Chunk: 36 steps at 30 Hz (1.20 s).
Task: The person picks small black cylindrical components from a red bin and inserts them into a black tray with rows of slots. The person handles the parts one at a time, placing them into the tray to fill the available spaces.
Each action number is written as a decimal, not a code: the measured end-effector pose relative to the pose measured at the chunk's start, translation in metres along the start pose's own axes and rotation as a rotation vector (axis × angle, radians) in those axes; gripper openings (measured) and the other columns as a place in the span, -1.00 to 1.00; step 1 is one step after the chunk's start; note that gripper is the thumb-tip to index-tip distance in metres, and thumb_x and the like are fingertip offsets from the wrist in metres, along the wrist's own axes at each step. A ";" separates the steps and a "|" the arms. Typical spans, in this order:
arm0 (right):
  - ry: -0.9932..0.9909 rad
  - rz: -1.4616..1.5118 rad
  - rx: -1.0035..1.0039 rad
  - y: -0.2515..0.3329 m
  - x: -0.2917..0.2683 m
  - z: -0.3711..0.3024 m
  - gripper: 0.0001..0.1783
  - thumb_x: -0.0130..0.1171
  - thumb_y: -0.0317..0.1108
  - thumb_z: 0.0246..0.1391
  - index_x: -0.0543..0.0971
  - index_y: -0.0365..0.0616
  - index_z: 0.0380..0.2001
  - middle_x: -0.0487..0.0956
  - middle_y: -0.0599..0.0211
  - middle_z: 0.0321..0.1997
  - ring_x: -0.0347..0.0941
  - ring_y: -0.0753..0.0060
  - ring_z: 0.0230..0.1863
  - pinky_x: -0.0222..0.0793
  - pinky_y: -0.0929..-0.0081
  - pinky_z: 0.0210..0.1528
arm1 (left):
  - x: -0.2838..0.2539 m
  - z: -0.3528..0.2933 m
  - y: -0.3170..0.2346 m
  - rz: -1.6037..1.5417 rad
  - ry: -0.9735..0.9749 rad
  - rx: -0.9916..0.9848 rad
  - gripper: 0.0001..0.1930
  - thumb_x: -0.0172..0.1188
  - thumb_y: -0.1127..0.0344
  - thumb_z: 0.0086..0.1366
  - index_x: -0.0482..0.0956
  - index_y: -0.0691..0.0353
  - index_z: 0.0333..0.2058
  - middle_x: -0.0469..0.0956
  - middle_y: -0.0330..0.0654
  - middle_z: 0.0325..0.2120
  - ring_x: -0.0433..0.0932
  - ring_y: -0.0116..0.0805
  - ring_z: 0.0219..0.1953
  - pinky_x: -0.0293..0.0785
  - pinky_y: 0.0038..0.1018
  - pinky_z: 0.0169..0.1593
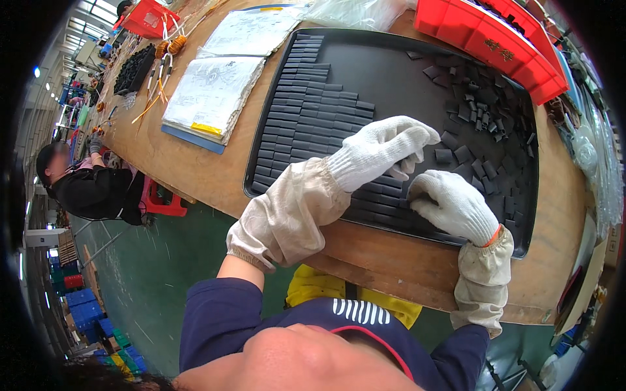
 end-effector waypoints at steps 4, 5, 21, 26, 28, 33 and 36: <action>-0.268 0.008 0.053 -0.012 -0.022 -0.009 -0.82 0.31 -0.46 0.06 0.63 -0.23 -0.24 0.63 0.09 -0.29 0.60 0.06 -0.22 0.51 0.26 -0.13 | 0.008 0.000 -0.001 -0.221 0.081 -0.013 -0.47 0.01 -0.14 0.57 0.50 0.20 0.20 0.52 -0.29 -0.27 0.51 -0.54 -0.34 0.54 -0.58 -0.25; -0.394 0.048 0.067 -0.017 -0.029 -0.011 -0.82 0.30 -0.49 0.08 0.62 -0.24 -0.22 0.62 0.12 -0.30 0.60 0.14 -0.24 0.51 0.32 -0.15 | 0.008 -0.002 0.001 -0.241 0.033 -0.078 -0.41 -0.07 -0.17 0.58 0.43 0.23 0.26 0.52 -0.25 -0.26 0.49 -0.50 -0.35 0.48 -0.58 -0.30; -0.777 -0.085 -0.189 0.008 -0.030 -0.015 -0.71 0.46 -0.46 -0.10 0.70 -0.03 -0.22 0.63 0.18 0.02 0.57 0.05 0.05 0.49 0.20 0.12 | 0.019 -0.004 0.005 -0.024 0.103 -0.126 -0.12 -0.18 -0.48 0.44 0.22 0.13 0.44 0.50 -0.15 0.06 0.56 -0.42 -0.18 0.65 -0.49 -0.26; -0.803 0.123 -0.131 -0.007 -0.037 -0.022 -0.77 0.37 -0.58 0.01 0.66 -0.17 -0.21 0.57 0.16 0.04 0.56 0.26 0.08 0.52 0.36 0.09 | 0.017 -0.007 0.002 -0.050 0.082 -0.185 -0.44 0.09 -0.05 0.55 0.39 0.23 0.30 0.56 -0.16 -0.08 0.54 -0.44 -0.23 0.60 -0.43 -0.12; -0.812 0.210 -0.109 -0.012 -0.042 -0.023 -0.80 0.35 -0.55 0.06 0.67 -0.15 -0.21 0.57 0.14 0.04 0.58 0.23 0.04 0.55 0.36 0.04 | 0.013 -0.008 0.004 -0.050 0.071 -0.214 -0.50 0.12 -0.01 0.54 0.44 0.22 0.24 0.58 -0.19 -0.14 0.53 -0.47 -0.25 0.58 -0.46 -0.15; -0.749 0.322 -0.154 -0.022 -0.040 -0.020 -0.81 0.33 -0.54 0.12 0.67 -0.15 -0.18 0.55 0.17 0.05 0.60 0.28 0.01 0.58 0.38 0.00 | 0.012 -0.007 0.006 -0.151 0.040 -0.244 -0.58 0.25 0.14 0.49 0.49 0.31 0.14 0.55 -0.16 -0.18 0.52 -0.50 -0.26 0.52 -0.55 -0.24; -0.878 0.352 -0.127 -0.038 -0.058 -0.027 -0.79 0.35 -0.53 0.10 0.69 -0.14 -0.16 0.59 0.20 -0.02 0.61 0.28 -0.02 0.57 0.34 0.03 | 0.012 -0.006 0.001 -0.089 0.066 -0.173 -0.56 0.26 0.07 0.47 0.54 0.25 0.15 0.57 -0.31 -0.23 0.50 -0.57 -0.28 0.53 -0.56 -0.21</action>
Point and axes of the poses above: each hand's wrist, its own z-axis towards the middle knuckle, its own x-axis out of the palm, y = z × x, the point moved 7 cm from there along z, towards the middle knuckle
